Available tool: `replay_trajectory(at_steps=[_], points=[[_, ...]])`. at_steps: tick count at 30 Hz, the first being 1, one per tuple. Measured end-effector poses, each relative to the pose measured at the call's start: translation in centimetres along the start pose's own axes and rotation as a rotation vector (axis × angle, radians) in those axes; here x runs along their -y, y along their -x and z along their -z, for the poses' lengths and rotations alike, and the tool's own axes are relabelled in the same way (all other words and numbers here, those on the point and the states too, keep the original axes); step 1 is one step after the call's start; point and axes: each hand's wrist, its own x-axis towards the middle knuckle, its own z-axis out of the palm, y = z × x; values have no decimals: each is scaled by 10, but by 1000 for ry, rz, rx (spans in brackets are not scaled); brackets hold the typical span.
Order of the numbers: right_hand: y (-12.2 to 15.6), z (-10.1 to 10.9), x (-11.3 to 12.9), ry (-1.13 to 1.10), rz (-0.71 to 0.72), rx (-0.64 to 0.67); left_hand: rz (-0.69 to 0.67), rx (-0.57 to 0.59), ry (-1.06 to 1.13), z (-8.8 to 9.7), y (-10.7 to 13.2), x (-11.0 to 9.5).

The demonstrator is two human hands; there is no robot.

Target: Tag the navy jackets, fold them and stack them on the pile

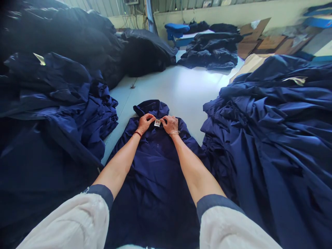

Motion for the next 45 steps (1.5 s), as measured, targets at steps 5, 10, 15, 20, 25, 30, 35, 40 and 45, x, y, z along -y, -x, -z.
replay_trajectory(at_steps=[5,10,15,20,25,30,35,40,45], points=[[0,0,0,1,-11,-12,-13,42,-69,3,2,-1],[0,0,1,11,-13,-11,-6,34,-123,2,2,0],[2,4,5,-27,-5,-16,-9,37,-156,2,3,-2],[2,5,6,-14,7,0,-2,52,-192,3,4,-6],[1,4,4,-4,5,1,0,30,-209,3,4,-5],[1,3,4,-22,-8,-19,-18,33,-202,3,4,-7],[1,4,5,-50,-12,-27,-40,51,-185,3,6,-13],[1,5,5,-28,-7,-23,-41,63,-203,4,6,-14],[1,4,5,-7,-9,-17,-65,90,-265,6,5,-15]])
